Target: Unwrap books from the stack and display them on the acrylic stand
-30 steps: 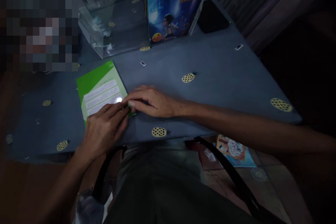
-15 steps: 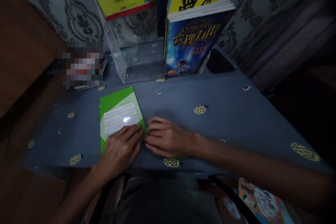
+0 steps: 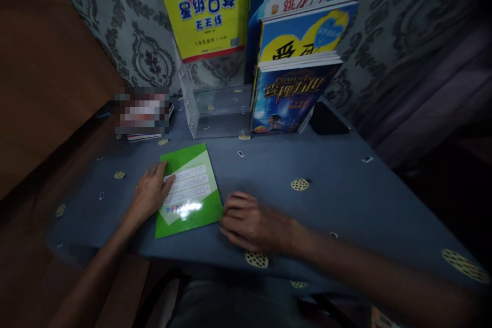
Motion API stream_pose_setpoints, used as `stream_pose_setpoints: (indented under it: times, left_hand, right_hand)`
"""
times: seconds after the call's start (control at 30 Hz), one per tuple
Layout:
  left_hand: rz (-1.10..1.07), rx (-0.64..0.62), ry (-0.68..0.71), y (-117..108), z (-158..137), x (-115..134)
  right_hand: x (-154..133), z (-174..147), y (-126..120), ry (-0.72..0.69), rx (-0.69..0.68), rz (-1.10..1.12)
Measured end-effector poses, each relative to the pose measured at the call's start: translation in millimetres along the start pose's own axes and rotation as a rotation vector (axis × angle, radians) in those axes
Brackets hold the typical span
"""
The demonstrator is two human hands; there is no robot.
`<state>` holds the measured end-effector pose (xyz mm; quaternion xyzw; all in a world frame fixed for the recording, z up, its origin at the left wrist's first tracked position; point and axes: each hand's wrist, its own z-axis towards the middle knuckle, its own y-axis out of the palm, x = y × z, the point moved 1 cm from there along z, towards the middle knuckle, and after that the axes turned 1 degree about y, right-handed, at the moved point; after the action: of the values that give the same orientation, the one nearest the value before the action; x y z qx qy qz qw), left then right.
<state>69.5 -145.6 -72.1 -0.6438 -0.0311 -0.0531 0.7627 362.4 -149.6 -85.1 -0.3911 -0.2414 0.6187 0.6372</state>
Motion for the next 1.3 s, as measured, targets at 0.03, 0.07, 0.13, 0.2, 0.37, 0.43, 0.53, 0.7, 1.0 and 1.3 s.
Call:
stream_pose_setpoints:
  times: [0.03, 0.07, 0.13, 0.2, 0.37, 0.43, 0.53, 0.7, 1.0, 1.3]
  left_hand:
    - [-0.03, -0.003, -0.008, 1, 2, -4]
    - [-0.068, 0.001, -0.022, 2, 3, -7]
    - [-0.189, 0.007, -0.081, 4, 7, -12]
    - [-0.409, 0.02, -0.184, 3, 13, -17]
    - [-1.0, 0.046, -0.501, -7, 35, -23]
    - [-1.085, 0.018, -0.604, -14, 43, -23]
    - [-1.136, -0.075, -0.692, -21, 55, -21]
    - [-1.123, -0.257, -0.654, -20, 70, -13]
    - [-1.3, -0.474, -0.516, -6, 70, 8]
    - [-1.411, -0.474, -0.288, -22, 62, 15]
  right_hand:
    - [0, 0, 0, 0.004, -0.006, -0.001]
    - [0, 0, 0, 0.007, -0.009, -0.001]
    - [0, -1, 0, 0.01, -0.018, 0.002]
    - [-1, -2, 0, 0.024, -0.037, 0.0]
    - [-1, -3, 0, 0.048, -0.07, 0.0]
    - [-1, -2, -1, 0.038, -0.071, 0.012]
    - [0, 0, -2, 0.042, -0.078, 0.033]
    - [0, 1, -2, 0.046, -0.096, 0.041]
    - [0, 0, -3, 0.071, -0.109, 0.137]
    - [3, 0, -1, 0.064, -0.075, 0.17]
